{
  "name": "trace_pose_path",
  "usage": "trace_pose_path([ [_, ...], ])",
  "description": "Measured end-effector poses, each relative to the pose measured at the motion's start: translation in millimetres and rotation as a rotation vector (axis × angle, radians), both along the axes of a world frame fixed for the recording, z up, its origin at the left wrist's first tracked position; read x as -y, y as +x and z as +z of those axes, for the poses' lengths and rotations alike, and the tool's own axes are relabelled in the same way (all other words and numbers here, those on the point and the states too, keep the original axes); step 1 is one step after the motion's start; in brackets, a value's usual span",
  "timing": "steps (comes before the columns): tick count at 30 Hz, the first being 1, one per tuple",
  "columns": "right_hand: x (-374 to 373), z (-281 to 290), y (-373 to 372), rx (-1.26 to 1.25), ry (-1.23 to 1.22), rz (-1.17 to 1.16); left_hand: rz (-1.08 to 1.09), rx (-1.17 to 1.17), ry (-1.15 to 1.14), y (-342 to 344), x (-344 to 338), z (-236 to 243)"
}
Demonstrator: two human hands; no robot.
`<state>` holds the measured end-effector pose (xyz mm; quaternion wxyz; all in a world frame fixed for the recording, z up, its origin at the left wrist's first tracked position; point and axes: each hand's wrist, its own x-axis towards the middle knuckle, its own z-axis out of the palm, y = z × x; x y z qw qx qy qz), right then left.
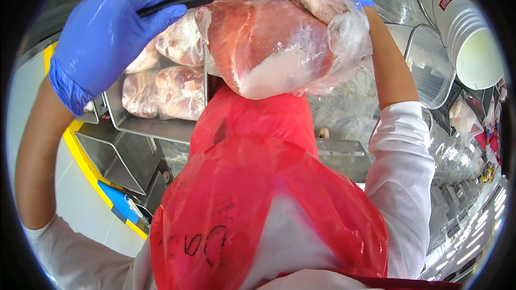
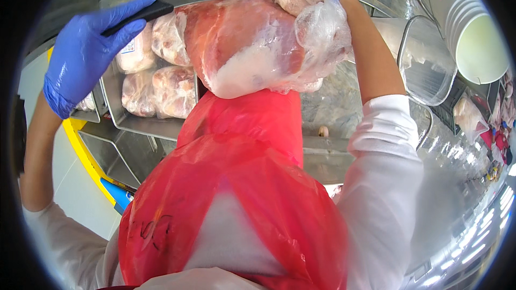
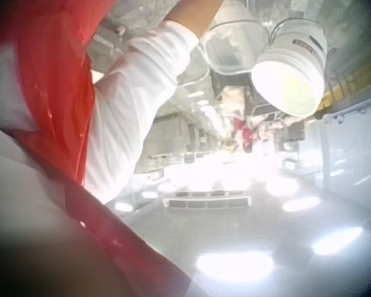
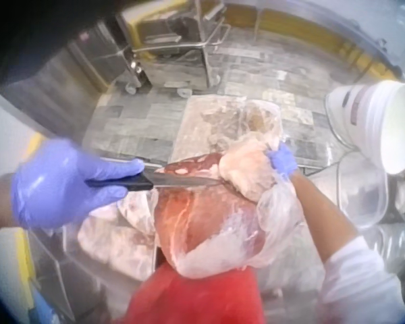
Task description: The person unpacks vacuum-sealed meat portions from a metal tray, places them on a cutting board, and uses a knife to trim fat and separate pieces. The trimmed meat is placed into a metal container.
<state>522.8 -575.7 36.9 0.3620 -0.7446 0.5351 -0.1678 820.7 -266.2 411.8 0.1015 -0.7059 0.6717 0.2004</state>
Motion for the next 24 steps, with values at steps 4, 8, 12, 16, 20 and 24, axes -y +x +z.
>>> trace_pose_path([
  [4,2,-21,11,-0.050,-0.156,0.024,-0.103,-0.081,-0.068,1,17,7],
  [8,-13,28,27,-0.221,0.148,-0.057,-0.152,-0.129,-0.075,9,32,-3],
  [12,-2,-8,17,0.129,0.131,0.049,-0.138,-0.084,-0.063,3,31,-2],
  [16,4,-6,3,0.081,0.150,-0.051,0.042,-0.095,-0.058,-3,12,-35],
  [20,-11,6,14,-0.069,0.050,0.008,0.119,-0.191,-0.179,6,-7,-54],
  [24,2,-34,-4,-0.027,-0.452,0.025,0.231,-0.380,-0.320,5,-26,-78],
])
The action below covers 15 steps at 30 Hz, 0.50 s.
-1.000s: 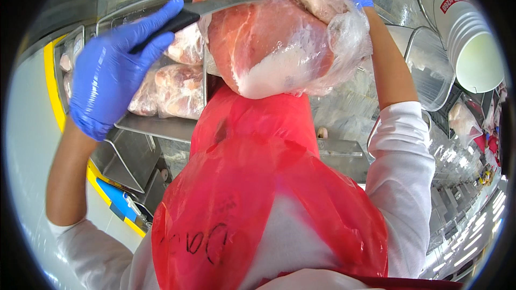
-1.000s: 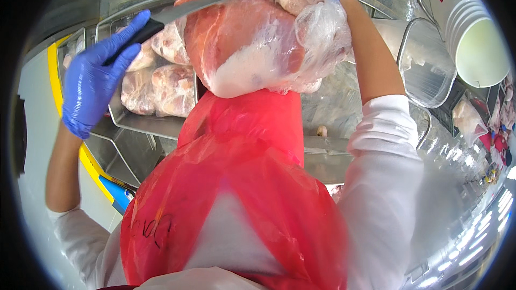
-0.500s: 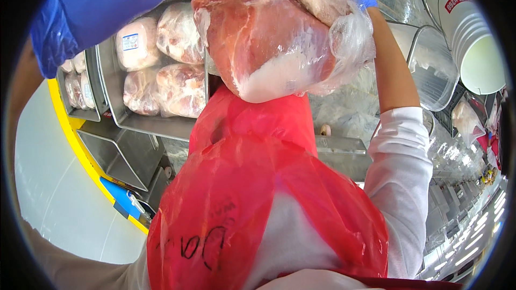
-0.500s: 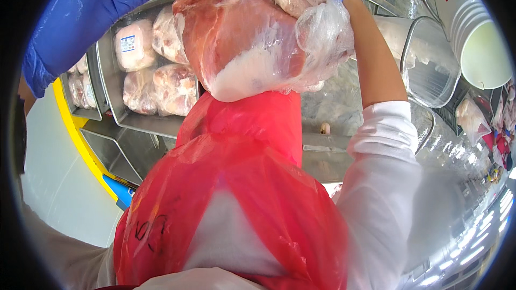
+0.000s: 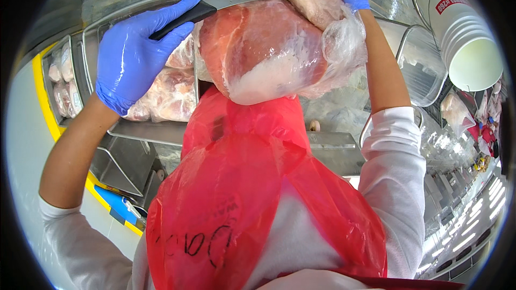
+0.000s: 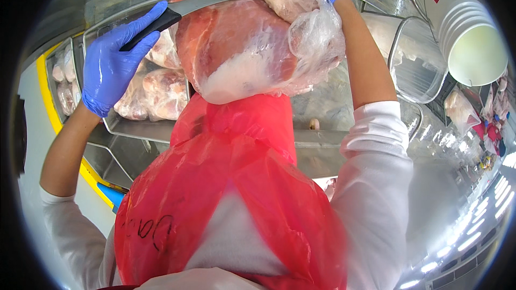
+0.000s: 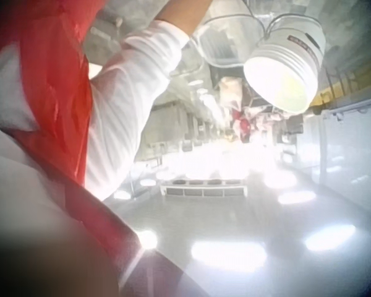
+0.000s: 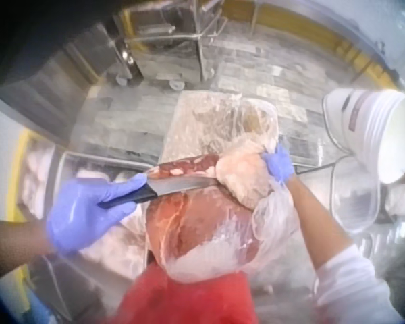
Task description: The person unpacks vacuum-sealed meat portions from a metal tray, places them on a cutting board, and uses a knife to trim fat and separate pieces. The trimmed meat is placed into a metal container.
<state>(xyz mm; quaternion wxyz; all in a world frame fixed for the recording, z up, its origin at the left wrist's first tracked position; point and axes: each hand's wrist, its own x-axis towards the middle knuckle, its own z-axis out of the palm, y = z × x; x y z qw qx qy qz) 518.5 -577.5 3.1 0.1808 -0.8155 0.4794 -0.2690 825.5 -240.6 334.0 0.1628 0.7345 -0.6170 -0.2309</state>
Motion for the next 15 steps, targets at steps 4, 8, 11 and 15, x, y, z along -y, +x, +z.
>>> trace_pose_path([
  [4,-17,85,20,-0.086,0.329,-0.023,-0.008,0.008,-0.215,4,-18,-28],
  [8,-25,85,19,0.074,0.304,-0.069,0.123,-0.041,-0.147,-4,-36,-46],
  [11,-31,104,24,0.051,0.267,-0.069,0.195,-0.141,-0.157,-6,-50,-66],
  [15,-32,117,21,-0.070,0.270,-0.172,0.298,-0.252,-0.151,-19,-63,-83],
])
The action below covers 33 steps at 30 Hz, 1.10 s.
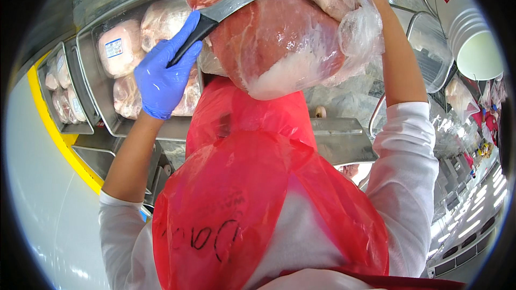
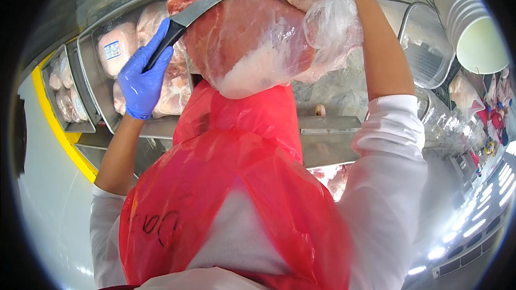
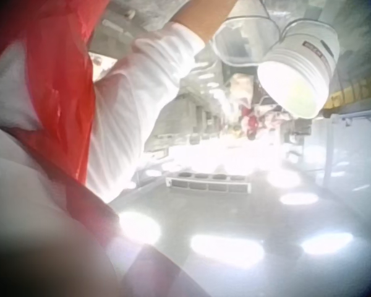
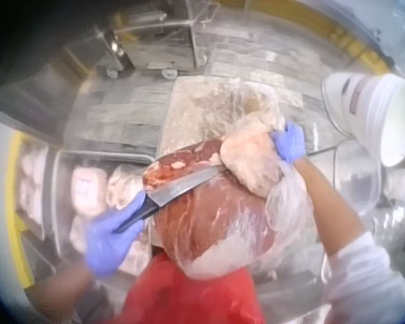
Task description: The person unpacks vacuum-sealed meat portions from a metal tray, places them on a cutting board, and uses a knife to trim fat and separate pieces. The trimmed meat is placed into a metal container.
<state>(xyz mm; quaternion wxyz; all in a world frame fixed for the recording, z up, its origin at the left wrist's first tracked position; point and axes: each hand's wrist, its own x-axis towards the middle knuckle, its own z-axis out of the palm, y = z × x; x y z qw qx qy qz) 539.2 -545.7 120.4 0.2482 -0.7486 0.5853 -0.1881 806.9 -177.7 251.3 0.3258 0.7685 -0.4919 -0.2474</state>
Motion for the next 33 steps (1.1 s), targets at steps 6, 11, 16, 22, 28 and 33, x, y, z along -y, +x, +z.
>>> trace_pose_path([
  [6,-5,16,-4,0.123,-0.114,0.018,-0.034,0.079,0.032,1,-9,-19],
  [11,-7,9,-6,0.152,-0.136,0.003,-0.160,0.203,0.112,25,11,13],
  [16,-12,19,-12,0.044,-0.136,-0.013,-0.400,0.563,0.074,44,50,77],
  [22,2,-6,-24,0.076,-0.129,-0.009,-0.645,0.687,0.087,45,105,100],
  [28,-11,11,-1,0.189,-0.042,-0.020,-0.559,0.524,0.045,58,97,43],
  [33,-13,12,0,0.112,-0.099,-0.065,-0.480,0.391,-0.084,60,98,11],
])
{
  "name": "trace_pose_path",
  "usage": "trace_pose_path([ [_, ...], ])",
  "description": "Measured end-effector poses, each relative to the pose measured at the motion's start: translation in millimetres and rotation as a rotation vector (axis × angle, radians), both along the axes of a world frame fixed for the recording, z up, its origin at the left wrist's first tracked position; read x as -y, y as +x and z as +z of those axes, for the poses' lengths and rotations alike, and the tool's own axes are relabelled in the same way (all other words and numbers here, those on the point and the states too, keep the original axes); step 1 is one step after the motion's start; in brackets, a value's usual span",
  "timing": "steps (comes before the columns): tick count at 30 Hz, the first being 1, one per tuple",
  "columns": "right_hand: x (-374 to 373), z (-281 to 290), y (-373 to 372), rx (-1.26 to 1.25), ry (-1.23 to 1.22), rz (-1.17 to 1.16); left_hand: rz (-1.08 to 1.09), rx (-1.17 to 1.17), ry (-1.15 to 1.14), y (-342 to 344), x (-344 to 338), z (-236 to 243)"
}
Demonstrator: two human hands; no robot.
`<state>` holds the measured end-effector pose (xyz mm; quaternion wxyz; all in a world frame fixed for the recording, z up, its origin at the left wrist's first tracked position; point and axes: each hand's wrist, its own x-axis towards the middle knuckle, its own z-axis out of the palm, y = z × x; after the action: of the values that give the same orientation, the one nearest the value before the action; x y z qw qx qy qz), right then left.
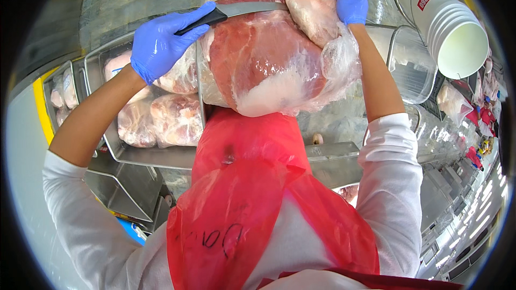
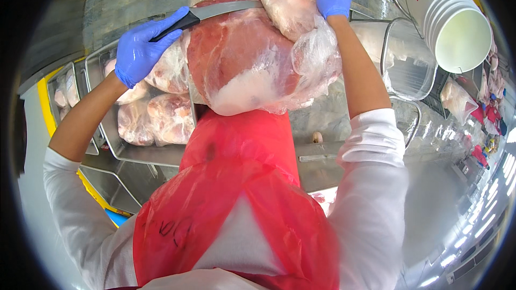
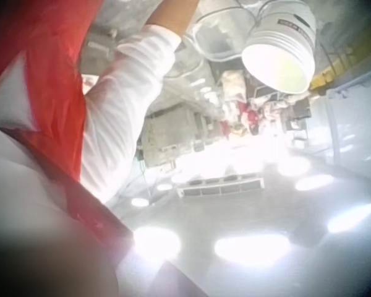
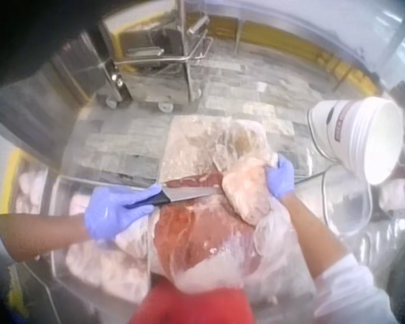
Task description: The person unpacks vacuum-sealed meat portions from a metal tray, places them on a cutting board, and uses a knife to trim fat and separate pieces. The trimmed meat is placed into a metal container.
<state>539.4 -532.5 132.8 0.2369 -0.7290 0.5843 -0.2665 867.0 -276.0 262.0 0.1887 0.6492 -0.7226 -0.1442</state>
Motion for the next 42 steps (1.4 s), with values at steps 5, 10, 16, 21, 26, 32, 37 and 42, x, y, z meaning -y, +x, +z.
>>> trace_pose_path([
  [5,-3,7,2,-0.073,-0.031,-0.020,0.120,-0.184,-0.054,-7,-27,-41],
  [10,15,-9,-3,0.022,-0.015,-0.032,0.174,-0.208,-0.109,-13,-44,-62],
  [16,31,-19,-3,-0.147,-0.086,0.040,0.207,-0.109,-0.052,-19,-49,-47],
  [21,42,6,9,-0.245,0.004,0.091,0.096,0.099,0.097,-29,-39,19],
  [26,46,3,77,-0.342,-0.049,0.205,0.046,0.045,0.121,-69,-69,32],
  [32,7,71,142,0.066,0.101,0.374,0.155,-0.010,0.097,-73,-101,19],
  [37,-38,119,170,-0.063,0.044,0.530,0.157,0.073,0.128,-57,-118,33],
  [42,-42,146,139,0.160,0.262,0.561,0.140,0.156,0.128,-24,-122,48],
])
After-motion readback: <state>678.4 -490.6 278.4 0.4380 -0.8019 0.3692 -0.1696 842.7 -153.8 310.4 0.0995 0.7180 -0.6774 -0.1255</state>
